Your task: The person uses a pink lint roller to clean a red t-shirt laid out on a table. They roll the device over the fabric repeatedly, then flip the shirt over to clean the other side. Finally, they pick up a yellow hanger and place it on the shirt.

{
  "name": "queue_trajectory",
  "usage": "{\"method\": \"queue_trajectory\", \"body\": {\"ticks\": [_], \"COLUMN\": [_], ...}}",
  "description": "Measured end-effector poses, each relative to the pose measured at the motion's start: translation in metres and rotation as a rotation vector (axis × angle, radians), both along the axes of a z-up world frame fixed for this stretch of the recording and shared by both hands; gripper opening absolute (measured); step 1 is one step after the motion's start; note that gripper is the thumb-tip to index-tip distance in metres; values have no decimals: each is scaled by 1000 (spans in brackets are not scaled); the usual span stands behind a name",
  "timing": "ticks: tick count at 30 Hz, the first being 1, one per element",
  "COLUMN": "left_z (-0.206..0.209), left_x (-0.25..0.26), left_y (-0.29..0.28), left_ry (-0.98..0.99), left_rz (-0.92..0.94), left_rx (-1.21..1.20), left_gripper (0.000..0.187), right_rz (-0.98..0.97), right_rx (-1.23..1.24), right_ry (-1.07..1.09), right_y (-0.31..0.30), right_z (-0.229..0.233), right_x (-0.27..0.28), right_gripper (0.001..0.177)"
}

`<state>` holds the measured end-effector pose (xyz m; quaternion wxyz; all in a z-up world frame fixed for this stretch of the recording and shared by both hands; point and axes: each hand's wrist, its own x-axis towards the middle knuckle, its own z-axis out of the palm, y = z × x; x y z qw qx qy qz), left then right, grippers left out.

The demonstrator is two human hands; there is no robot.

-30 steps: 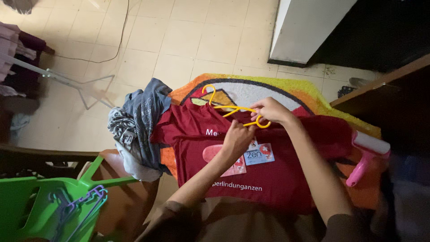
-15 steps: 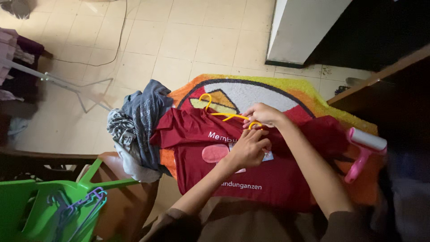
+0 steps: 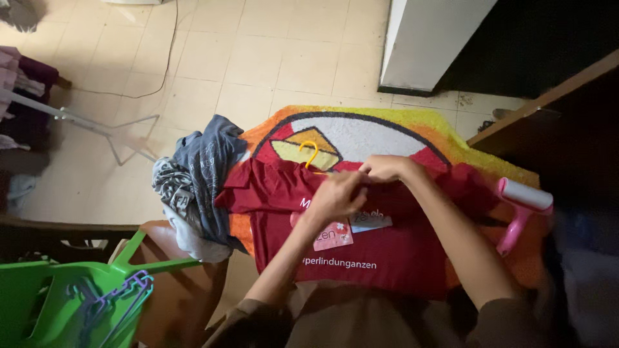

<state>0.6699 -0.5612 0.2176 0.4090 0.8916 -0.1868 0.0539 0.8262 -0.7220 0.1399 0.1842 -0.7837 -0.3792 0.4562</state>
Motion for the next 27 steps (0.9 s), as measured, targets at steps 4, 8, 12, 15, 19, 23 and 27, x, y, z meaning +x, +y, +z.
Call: {"method": "queue_trajectory", "body": {"ticks": [4, 8, 12, 15, 19, 23, 27], "left_z": [-22, -77, -120, -128, -127, -123, -124], "left_x": [6, 8, 8, 16, 17, 12, 11], "left_y": [51, 111, 135, 145, 153, 153, 144], "left_ry": [-177, -126, -153, -144, -135, -133, -171], "left_rz": [246, 466, 561, 620, 770, 779, 615], "left_rx": [177, 328, 376, 416, 464, 469, 338], "left_gripper": [44, 52, 35, 19, 15, 14, 20], "right_rz": [-224, -381, -603, -772, -708, -692, -800], "right_rx": [-91, 184, 468, 448, 114, 191, 607], "right_ry": [-275, -459, -540, -378, -483, -677, -837], "right_y": [-11, -53, -69, -76, -79, -58, -18], "right_z": [-9, -53, -84, -70, -53, -51, -49], "right_x": [0, 18, 11, -5, -14, -20, -14], "right_gripper": [36, 26, 35, 46, 34, 27, 22]}}
